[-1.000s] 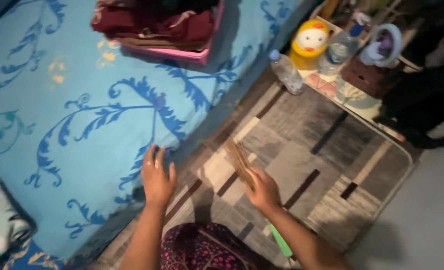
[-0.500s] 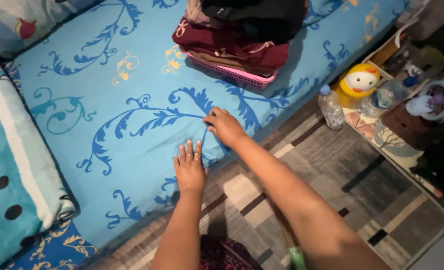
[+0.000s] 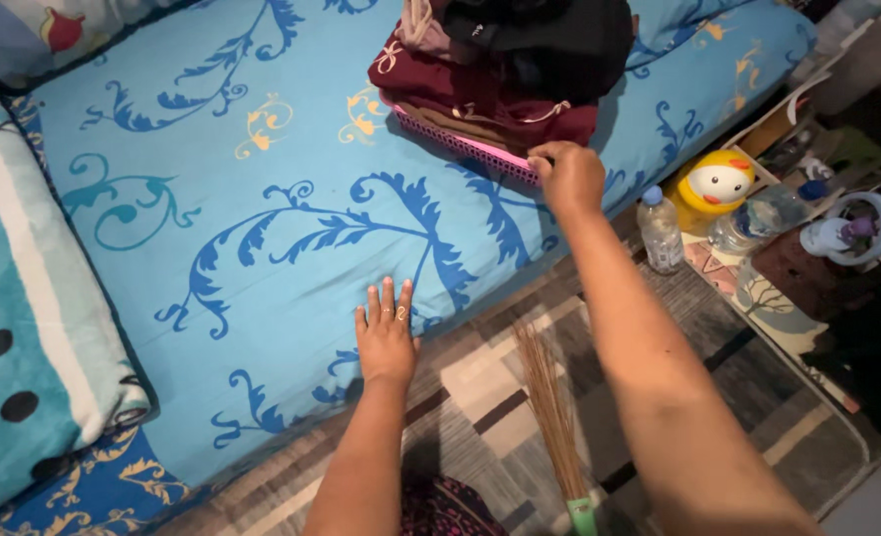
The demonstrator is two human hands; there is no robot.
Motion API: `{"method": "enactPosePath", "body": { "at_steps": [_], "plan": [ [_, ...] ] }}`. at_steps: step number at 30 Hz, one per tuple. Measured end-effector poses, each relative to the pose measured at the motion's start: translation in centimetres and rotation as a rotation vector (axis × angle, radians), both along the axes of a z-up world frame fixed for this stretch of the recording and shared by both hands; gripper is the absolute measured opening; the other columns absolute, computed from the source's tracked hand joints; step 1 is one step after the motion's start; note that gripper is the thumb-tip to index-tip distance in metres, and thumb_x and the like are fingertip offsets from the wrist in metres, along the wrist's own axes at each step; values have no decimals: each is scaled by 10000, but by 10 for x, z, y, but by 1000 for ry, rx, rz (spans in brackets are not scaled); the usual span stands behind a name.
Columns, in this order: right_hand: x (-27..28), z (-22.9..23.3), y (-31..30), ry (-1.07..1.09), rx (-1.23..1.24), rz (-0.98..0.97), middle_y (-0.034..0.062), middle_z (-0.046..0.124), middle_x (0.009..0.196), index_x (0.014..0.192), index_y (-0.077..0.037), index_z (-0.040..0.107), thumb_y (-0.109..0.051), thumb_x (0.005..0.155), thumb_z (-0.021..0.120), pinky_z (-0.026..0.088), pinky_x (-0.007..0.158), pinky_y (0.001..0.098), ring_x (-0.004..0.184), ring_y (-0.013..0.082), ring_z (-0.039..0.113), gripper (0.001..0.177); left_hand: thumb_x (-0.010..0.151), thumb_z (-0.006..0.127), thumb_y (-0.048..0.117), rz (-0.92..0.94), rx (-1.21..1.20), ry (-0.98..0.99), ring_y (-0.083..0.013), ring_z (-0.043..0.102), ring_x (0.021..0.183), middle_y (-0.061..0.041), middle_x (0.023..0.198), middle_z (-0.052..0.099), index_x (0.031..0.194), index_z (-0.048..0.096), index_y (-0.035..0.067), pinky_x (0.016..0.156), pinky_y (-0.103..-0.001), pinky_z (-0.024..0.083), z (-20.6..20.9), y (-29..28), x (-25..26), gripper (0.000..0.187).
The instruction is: The person sweeps the floor using a broom and then moves a small bag from the floor to a shelf.
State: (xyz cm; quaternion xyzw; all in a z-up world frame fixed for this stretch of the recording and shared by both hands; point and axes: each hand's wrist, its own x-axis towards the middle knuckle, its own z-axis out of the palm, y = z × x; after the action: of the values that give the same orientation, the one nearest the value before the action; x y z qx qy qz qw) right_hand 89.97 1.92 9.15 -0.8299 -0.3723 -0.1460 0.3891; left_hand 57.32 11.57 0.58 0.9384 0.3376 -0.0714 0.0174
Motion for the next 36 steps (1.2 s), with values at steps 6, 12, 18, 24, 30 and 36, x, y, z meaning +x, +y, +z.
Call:
{"method": "enactPosePath", "body": {
  "at_steps": [6, 12, 18, 24, 30, 36],
  "plan": [
    [14, -9, 3, 7, -76, 22, 137, 751, 959, 998, -108, 805, -210, 905, 770, 546, 769, 454, 868, 356, 705, 143, 816, 803, 371, 13, -11, -12, -301, 173, 1550, -47, 1700, 160, 1627, 156, 290, 1221, -508, 208, 4, -3, -1, 1041],
    [4, -3, -4, -41, -48, 114, 141, 743, 1100, 1166, -142, 773, -123, 957, 686, 541, 836, 463, 972, 367, 692, 227, 829, 788, 372, 16, -6, 8, -302, 161, 1550, -48, 1696, 158, 1628, 143, 282, 1221, -506, 204, 5, -5, 0, 1030],
    [-54, -83, -80, 45, 249, 86, 220, 588, 1298, 1461, -40, 540, -104, 961, 660, 492, 981, 446, 1180, 381, 582, 518, 849, 776, 341, 4, 28, -12, -313, 183, 1546, -71, 1696, 174, 1632, 151, 263, 1223, -515, 209, 1, -4, 2, 1005],
    [-225, -277, -258, 1028, -686, -195, 261, 735, 1188, 1386, -49, 573, -332, 781, 732, 574, 984, 464, 1145, 383, 712, 687, 826, 776, 370, 5, 15, -4, -307, 179, 1556, -64, 1701, 169, 1634, 145, 275, 1234, -513, 194, -1, -6, 2, 1030],
    [-326, -319, -350, 594, -630, -152, 253, 557, 1162, 1521, -78, 321, -183, 603, 871, 488, 925, 530, 1081, 455, 564, 1076, 807, 778, 430, -21, 135, 19, -322, 191, 1557, -85, 1708, 178, 1652, 125, 249, 1229, -531, 198, -11, -10, 2, 1083],
    [-306, -332, -364, 807, -442, -217, 263, 499, 1270, 1527, -136, 336, -110, 683, 815, 498, 942, 510, 1130, 458, 559, 971, 798, 780, 447, -9, 168, 72, -304, 207, 1571, -72, 1723, 195, 1667, 166, 250, 1231, -515, 218, -12, -9, 1, 1083]
  ]
}}
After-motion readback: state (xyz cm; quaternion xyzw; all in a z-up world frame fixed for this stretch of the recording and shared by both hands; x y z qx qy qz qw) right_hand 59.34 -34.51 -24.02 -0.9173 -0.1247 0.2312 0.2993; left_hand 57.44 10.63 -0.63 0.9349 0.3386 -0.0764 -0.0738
